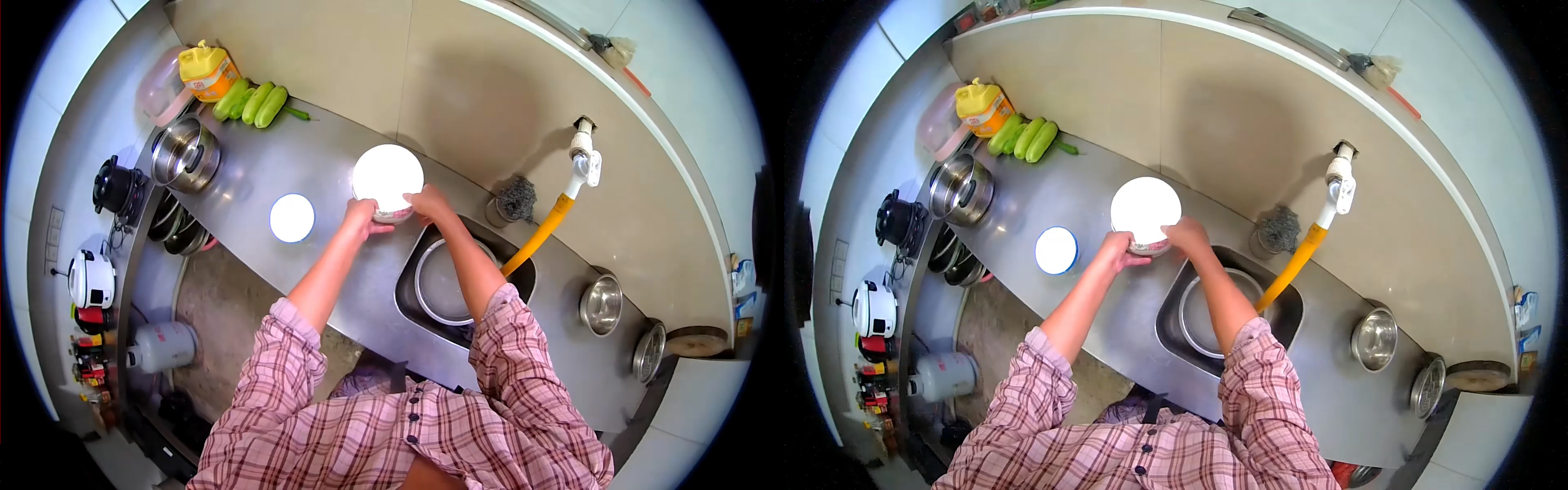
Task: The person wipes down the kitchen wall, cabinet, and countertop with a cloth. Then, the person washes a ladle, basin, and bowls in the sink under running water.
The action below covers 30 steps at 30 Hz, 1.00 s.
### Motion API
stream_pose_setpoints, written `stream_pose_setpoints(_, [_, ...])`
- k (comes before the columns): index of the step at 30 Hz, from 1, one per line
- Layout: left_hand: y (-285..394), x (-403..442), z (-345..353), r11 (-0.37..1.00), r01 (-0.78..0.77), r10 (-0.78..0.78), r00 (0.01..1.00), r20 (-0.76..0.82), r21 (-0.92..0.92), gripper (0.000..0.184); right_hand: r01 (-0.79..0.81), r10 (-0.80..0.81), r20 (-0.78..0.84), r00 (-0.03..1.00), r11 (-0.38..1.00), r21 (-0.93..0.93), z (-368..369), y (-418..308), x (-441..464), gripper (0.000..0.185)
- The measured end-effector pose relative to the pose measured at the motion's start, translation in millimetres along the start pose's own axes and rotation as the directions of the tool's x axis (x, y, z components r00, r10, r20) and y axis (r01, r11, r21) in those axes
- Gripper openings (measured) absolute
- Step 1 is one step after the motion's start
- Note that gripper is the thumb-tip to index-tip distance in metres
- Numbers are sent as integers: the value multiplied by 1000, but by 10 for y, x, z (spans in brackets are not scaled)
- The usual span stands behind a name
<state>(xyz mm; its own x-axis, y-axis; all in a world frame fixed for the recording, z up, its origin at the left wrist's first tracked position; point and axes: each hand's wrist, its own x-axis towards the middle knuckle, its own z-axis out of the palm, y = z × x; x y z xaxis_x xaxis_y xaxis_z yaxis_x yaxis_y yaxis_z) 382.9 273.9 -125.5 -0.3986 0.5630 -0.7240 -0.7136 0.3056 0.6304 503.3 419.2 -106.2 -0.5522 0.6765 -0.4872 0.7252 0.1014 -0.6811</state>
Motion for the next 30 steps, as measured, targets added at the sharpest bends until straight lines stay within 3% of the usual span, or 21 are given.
stream_pose_setpoints(2, [64, -7, 30, 995, 29, -20, 995, -93, 97, 51, 147, -204, -301, 932, 969, -201, 49, 140, 205, 57])
stream_pose_setpoints(5, [177, -130, 73, 935, -4, 54, 990, -132, 355, 50, 157, -192, -184, 964, 969, -191, -130, -69, 135, 54])
stream_pose_setpoints(6, [169, -61, 54, 929, -25, 83, 986, -142, 370, 50, 111, -158, -154, 975, 955, -275, -133, -73, 192, 47])
stream_pose_setpoints(9, [143, 50, 9, 903, -78, 166, 970, -177, 423, 49, 98, -111, -41, 993, 963, -249, -112, 26, 328, 38])
stream_pose_setpoints(12, [256, -195, 118, 880, -103, 222, 952, -209, 464, 49, 256, -319, -338, 885, 941, -219, -83, 12, 137, 32])
stream_pose_setpoints(15, [301, -208, 100, 853, -149, 283, 937, -203, 501, 47, 262, -253, -552, 795, 963, -65, -194, 17, -143, 25])
stream_pose_setpoints(16, [314, -224, 93, 824, -178, 325, 926, -192, 538, 47, 239, -161, -576, 802, 969, 61, -216, 136, -187, 24])
stream_pose_setpoints(17, [339, -237, 82, 793, -207, 367, 913, -179, 574, 46, 375, -209, -670, 712, 920, 112, -187, 328, -238, 23])
stream_pose_setpoints(18, [379, -260, 72, 782, -239, 393, 906, -157, 575, 47, 255, 33, -547, 836, 860, 442, -192, 488, -351, 21])
stream_pose_setpoints(19, [430, -284, 67, 771, -270, 416, 900, -134, 577, 47, 85, 236, -340, 910, 697, 712, -193, 663, -486, 19])
stream_pose_setpoints(21, [453, -360, 79, 749, -324, 450, 889, -85, 578, 48, -47, 307, -160, 938, 569, 821, -115, 1179, -810, 15])
stream_pose_setpoints(22, [417, -395, 99, 752, -311, 500, 844, -196, 581, 53, -55, 263, -86, 961, 488, 871, -30, 1552, -934, 14])
stream_pose_setpoints(23, [434, -403, 65, 770, -362, 499, 855, -142, 526, 62, -71, 213, -18, 977, 403, 912, 39, 1905, -1053, 12])
stream_pose_setpoints(25, [418, -576, 116, 757, -493, 572, 817, -72, 430, 66, -279, 428, 48, 902, 495, 823, 47, 2269, -1275, 18])
stream_pose_setpoints(26, [413, -674, 158, 797, -478, 542, 835, -91, 369, 68, -385, 528, 70, 846, 516, 765, 40, 2422, -1345, 22])
stream_pose_setpoints(28, [395, -841, 232, 862, -444, 482, 867, -125, 244, 71, -267, 384, -296, 874, 891, 368, 163, 3214, -1119, 33])
stream_pose_setpoints(29, [362, -855, 227, 890, -403, 423, 904, -58, 211, 73, -218, 240, -430, 870, 971, 100, 214, 3471, -1048, 39])
stream_pose_setpoints(30, [328, -873, 201, 916, -358, 363, 932, 9, 180, 74, -210, 175, -462, 870, 977, -25, 101, 3308, -1156, 43])
